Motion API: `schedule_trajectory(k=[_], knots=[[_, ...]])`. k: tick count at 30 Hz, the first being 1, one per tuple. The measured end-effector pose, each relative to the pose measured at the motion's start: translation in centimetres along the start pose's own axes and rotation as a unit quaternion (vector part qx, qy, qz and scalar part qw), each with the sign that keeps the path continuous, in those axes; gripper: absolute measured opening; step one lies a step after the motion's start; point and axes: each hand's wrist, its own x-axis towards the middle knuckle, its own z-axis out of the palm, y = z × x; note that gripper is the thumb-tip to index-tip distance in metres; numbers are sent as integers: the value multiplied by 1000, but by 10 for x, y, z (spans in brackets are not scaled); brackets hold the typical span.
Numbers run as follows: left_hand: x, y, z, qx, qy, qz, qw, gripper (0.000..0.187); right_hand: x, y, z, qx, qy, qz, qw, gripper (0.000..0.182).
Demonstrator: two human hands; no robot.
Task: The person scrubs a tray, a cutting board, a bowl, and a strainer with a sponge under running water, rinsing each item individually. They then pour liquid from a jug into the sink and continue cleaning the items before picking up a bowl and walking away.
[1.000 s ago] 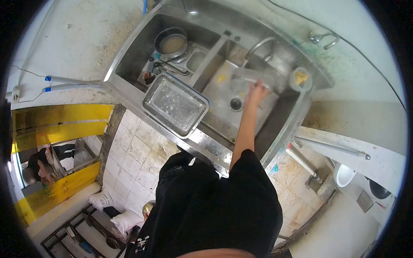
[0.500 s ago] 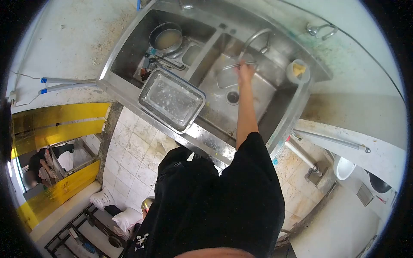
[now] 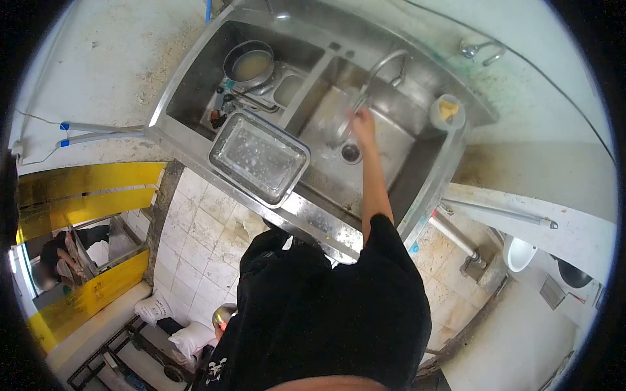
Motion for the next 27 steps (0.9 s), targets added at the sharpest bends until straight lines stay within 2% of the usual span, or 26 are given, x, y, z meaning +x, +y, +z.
schedule_trajectory(k=[1,2,4,5,7,10,11,13,17,19,20,21,23,24,26,27], knots=[[9,-16,-6,-3,-1,3,1000,53,0,6,-7,-1,-3,-4,1000,17],[-1,-16,8,-69,18,-6,997,44,-2,4,-13,-21,-16,16,1000,23],[-22,1,19,-68,25,-13,997,44,3,11,-28,-43,-29,47,998,30],[-28,7,22,-65,28,-19,997,44,25,18,-36,47,32,78,995,28],[-28,10,32,-65,27,-27,997,44,61,20,-42,225,151,127,954,25],[-25,19,37,-63,29,-34,997,44,57,14,-45,268,202,87,938,26],[-23,21,40,-63,29,-37,997,44,44,7,-46,268,203,87,938,26],[-19,24,49,-70,31,-39,996,44,10,-17,-38,54,124,67,989,27],[-24,27,48,-73,41,-48,995,43,32,11,-49,39,107,61,992,30],[-26,30,43,-69,45,-55,995,43,54,10,-48,100,241,39,965,28],[-27,32,40,-67,47,-57,995,43,56,1,-46,143,246,21,958,31],[-27,33,37,-66,49,-59,995,43,51,-7,-43,144,245,23,958,31],[-24,35,35,-67,51,-62,995,43,36,-20,-31,129,251,-61,958,29],[-21,34,38,-69,50,-64,994,43,28,-19,-27,130,250,-62,957,29],[-14,28,41,-76,49,-67,994,43,20,-14,-20,57,156,-71,984,25],[-13,24,43,-80,50,-69,993,43,30,-8,-21,57,153,-73,984,25]])
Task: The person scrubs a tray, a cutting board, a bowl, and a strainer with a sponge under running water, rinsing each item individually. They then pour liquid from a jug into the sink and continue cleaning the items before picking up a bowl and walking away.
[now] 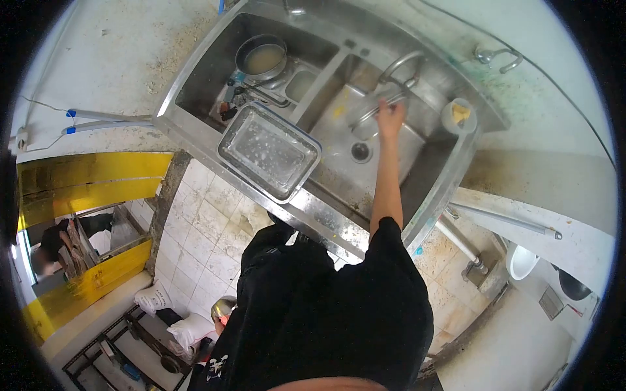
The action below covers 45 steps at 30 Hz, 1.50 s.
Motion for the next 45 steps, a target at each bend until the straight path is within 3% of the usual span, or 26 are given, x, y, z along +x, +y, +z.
schedule_trajectory(k=[2,3,4,6,8,10,12,15,17,18,20,21,24,25,26,28,30,31,32,34,36,38,40,42,45], knots=[[-3,-5,-11,0,6,-7,1000,43,25,24,-1,53,-39,79,995,23],[-13,1,-10,2,9,-11,1000,43,35,30,6,65,28,102,992,24],[-10,0,-15,5,9,-14,1000,43,39,29,13,64,30,104,992,24],[2,-7,-16,6,6,-19,1000,42,46,26,34,239,236,146,930,25],[3,-10,-21,23,-13,9,1000,39,36,25,44,242,243,131,930,28],[9,-20,-33,36,-30,35,998,35,8,14,47,152,71,102,981,30],[27,-39,-57,183,17,138,973,33,-6,11,44,175,48,85,980,31],[37,-47,-70,133,21,108,985,33,2,43,9,211,66,127,967,38],[41,-51,-77,80,23,85,993,34,9,58,-5,396,128,104,903,44],[43,-52,-80,56,26,72,996,34,9,53,2,396,124,109,903,44],[47,-55,-86,13,28,44,999,35,10,33,8,357,232,111,898,46],[48,-55,-87,-10,28,29,999,35,8,31,9,354,230,114,899,46],[50,-55,-90,-92,38,-16,995,37,-3,19,16,258,152,99,949,46],[32,-36,-62,-100,45,-15,994,37,-21,9,9,195,89,102,972,46],[12,-8,-25,-50,122,99,986,43,-38,1,2,129,24,101,986,47],[19,22,-8,76,184,164,966,32,-58,-4,-12,62,-27,108,992,47],[37,51,-17,220,184,199,937,32,-93,-50,-9,-4,25,129,991,40],[53,65,-8,192,188,249,930,29,-101,-53,-15,-2,-9,57,998,40],[56,84,7,143,149,301,931,28,-106,-57,-21,2,-44,-15,999,40],[22,135,70,121,165,275,939,58,-126,-95,-25,-44,-90,-34,994,39],[14,163,104,81,135,341,927,63,-159,-156,-15,-81,-144,-76,983,36],[22,183,112,82,83,314,942,49,-191,-207,0,-137,-119,-41,982,34],[35,199,108,80,0,275,958,45,-204,-231,11,-97,-212,-83,969,32],[43,206,117,-20,-59,277,959,40,-245,-256,43,-79,-261,-98,957,33],[24,227,126,-25,-58,332,941,40,-302,-267,95,-87,-342,-180,918,35]])
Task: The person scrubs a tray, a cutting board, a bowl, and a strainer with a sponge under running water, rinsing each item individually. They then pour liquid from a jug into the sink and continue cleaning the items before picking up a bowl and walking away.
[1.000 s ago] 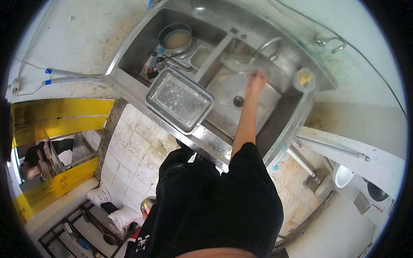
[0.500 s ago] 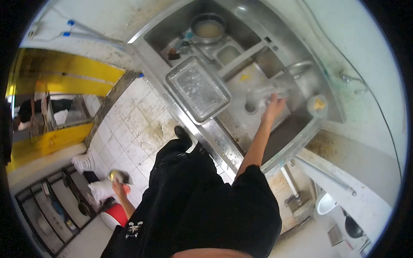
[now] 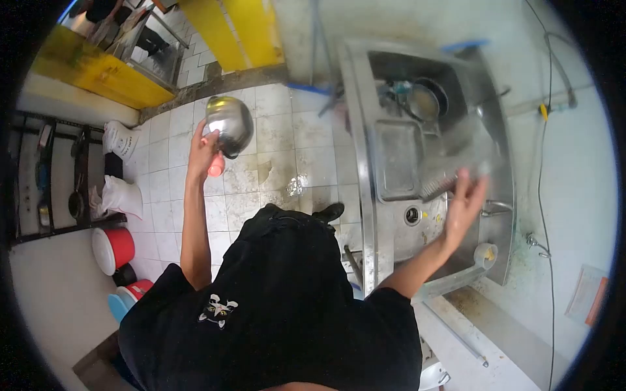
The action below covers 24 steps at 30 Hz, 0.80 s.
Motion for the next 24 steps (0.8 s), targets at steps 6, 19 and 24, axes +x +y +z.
schedule_trajectory(k=[6,19,24], knots=[[4,7,-26,-40,-23,-20,999,39,-12,-41,163,-52,-168,-67,982,20],[10,70,-79,529,-105,221,812,74,-64,-30,416,-127,-498,-268,815,32],[35,98,-81,478,-302,83,820,81,-75,-61,441,-149,-670,-318,654,22]])
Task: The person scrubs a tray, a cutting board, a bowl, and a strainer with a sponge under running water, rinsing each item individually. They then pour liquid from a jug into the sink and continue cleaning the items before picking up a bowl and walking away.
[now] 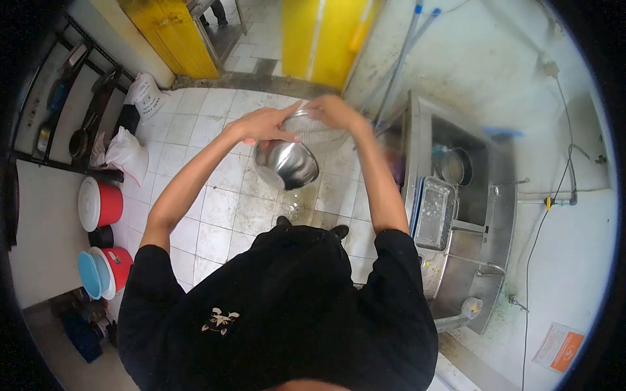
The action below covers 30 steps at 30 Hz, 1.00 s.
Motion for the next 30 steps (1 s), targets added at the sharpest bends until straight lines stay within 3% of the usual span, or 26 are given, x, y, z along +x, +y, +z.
schedule_trajectory(k=[1,3,4,7,8,9,10,11,13,14,16,20,21,23,25,26,27,28,29,30], knots=[[8,-7,0,5,-3,2,1000,81,3,-3,3,2,6,1,1000,22],[25,-31,9,-157,-146,2,977,71,7,-7,6,-35,-28,-55,997,20],[27,-32,9,-152,-151,3,977,71,8,-10,8,-33,-22,-52,998,20],[36,-42,23,-208,-219,-47,952,59,4,-14,19,-65,19,35,997,35],[42,-52,36,-234,-153,-40,959,55,11,9,31,-91,12,-9,996,39],[51,-53,45,-256,-91,-30,962,51,7,10,31,-86,25,8,996,39],[35,-13,26,-282,-150,-123,940,47,3,11,30,-83,4,0,997,41],[44,-22,41,-265,-175,-114,941,47,-1,12,29,-78,-16,-4,997,42],[72,-62,71,-249,-59,-22,966,43,1,50,44,-49,-6,-37,998,37],[78,-58,76,-237,-81,-13,968,43,-5,54,42,-43,11,-17,999,37],[83,-54,78,-244,-66,-1,967,39,-9,59,36,-3,-70,36,997,39],[98,-56,84,-170,-103,-49,979,37,-25,85,47,95,-77,41,992,37],[100,-59,87,-164,-112,-46,979,37,-36,90,45,99,-68,47,992,37],[112,-66,109,-188,-113,-73,973,39,-82,121,47,155,107,67,980,34],[103,-53,106,-189,-122,-99,969,35,-131,194,54,80,208,29,974,30],[96,-46,105,-199,-120,-129,964,32,-172,208,38,2,217,134,967,25],[88,-40,107,-200,-125,-129,963,32,-214,255,44,-86,302,91,945,25],[80,-36,107,-197,-97,-142,965,32,-248,228,6,-122,162,289,936,24],[77,-33,106,-194,-66,-153,967,33,-276,261,6,-197,148,381,891,21],[74,-37,107,-195,-65,-152,967,33,-306,313,18,-226,116,380,889,20]])
